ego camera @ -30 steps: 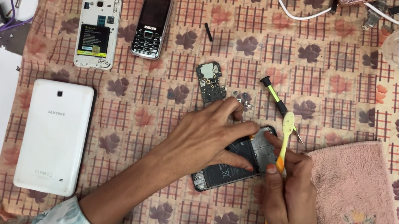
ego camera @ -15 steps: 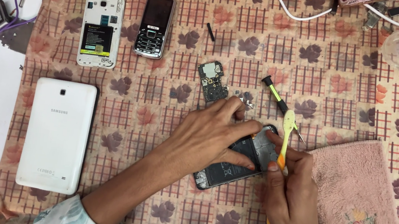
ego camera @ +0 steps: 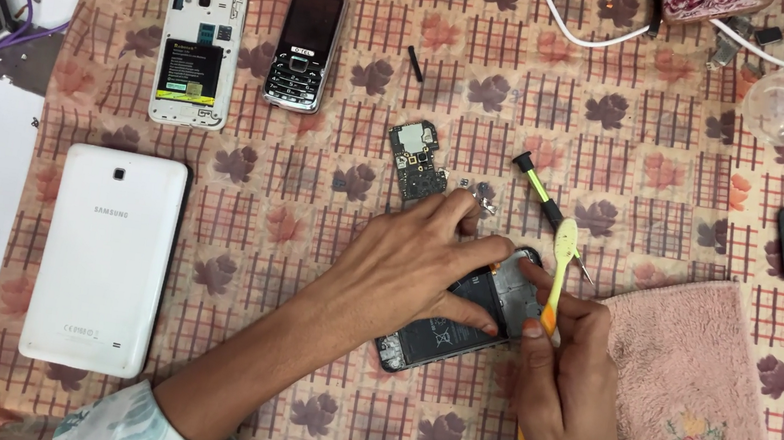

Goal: The person holds a disassembled smartphone on a work mat and scrubs its internal frame and battery compartment with a toothbrush, working over different areas of the chassis. They then set the toothbrush down and use a screwdriver to pry and work on the phone's internal components.

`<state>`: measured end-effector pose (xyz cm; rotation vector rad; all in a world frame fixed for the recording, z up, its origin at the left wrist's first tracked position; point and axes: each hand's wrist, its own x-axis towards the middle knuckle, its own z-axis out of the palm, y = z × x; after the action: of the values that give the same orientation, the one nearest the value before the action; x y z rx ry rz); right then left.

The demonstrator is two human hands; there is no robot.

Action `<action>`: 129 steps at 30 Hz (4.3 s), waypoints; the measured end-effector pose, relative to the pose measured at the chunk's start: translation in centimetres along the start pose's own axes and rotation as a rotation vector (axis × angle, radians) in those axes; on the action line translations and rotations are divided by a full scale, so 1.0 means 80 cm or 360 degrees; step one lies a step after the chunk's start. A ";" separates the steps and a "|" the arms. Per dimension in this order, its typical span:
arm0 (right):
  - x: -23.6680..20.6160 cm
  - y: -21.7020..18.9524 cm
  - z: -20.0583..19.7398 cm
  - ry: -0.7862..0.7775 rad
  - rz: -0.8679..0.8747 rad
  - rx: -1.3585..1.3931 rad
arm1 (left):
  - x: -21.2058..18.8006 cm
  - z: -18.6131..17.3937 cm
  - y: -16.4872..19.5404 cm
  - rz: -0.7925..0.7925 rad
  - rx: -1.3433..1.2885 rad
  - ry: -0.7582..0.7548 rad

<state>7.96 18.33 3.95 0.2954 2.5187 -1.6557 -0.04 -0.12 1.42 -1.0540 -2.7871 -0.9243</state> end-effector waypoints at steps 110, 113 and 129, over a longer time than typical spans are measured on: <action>-0.069 0.098 -0.080 0.0901 -0.0490 0.1037 | -0.010 0.014 -0.008 -0.0137 0.0038 -0.0075; -0.053 0.066 -0.079 0.0368 -0.0222 0.0290 | -0.010 0.011 -0.007 -0.0168 -0.0006 -0.0087; -0.026 0.009 -0.033 -0.0208 -0.0179 -0.0831 | -0.008 0.017 -0.011 -0.0143 0.0037 -0.0074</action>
<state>10.16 20.84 4.78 -0.0067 2.7791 -0.9467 0.16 -0.33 -0.30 -0.9670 -2.8974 -0.8850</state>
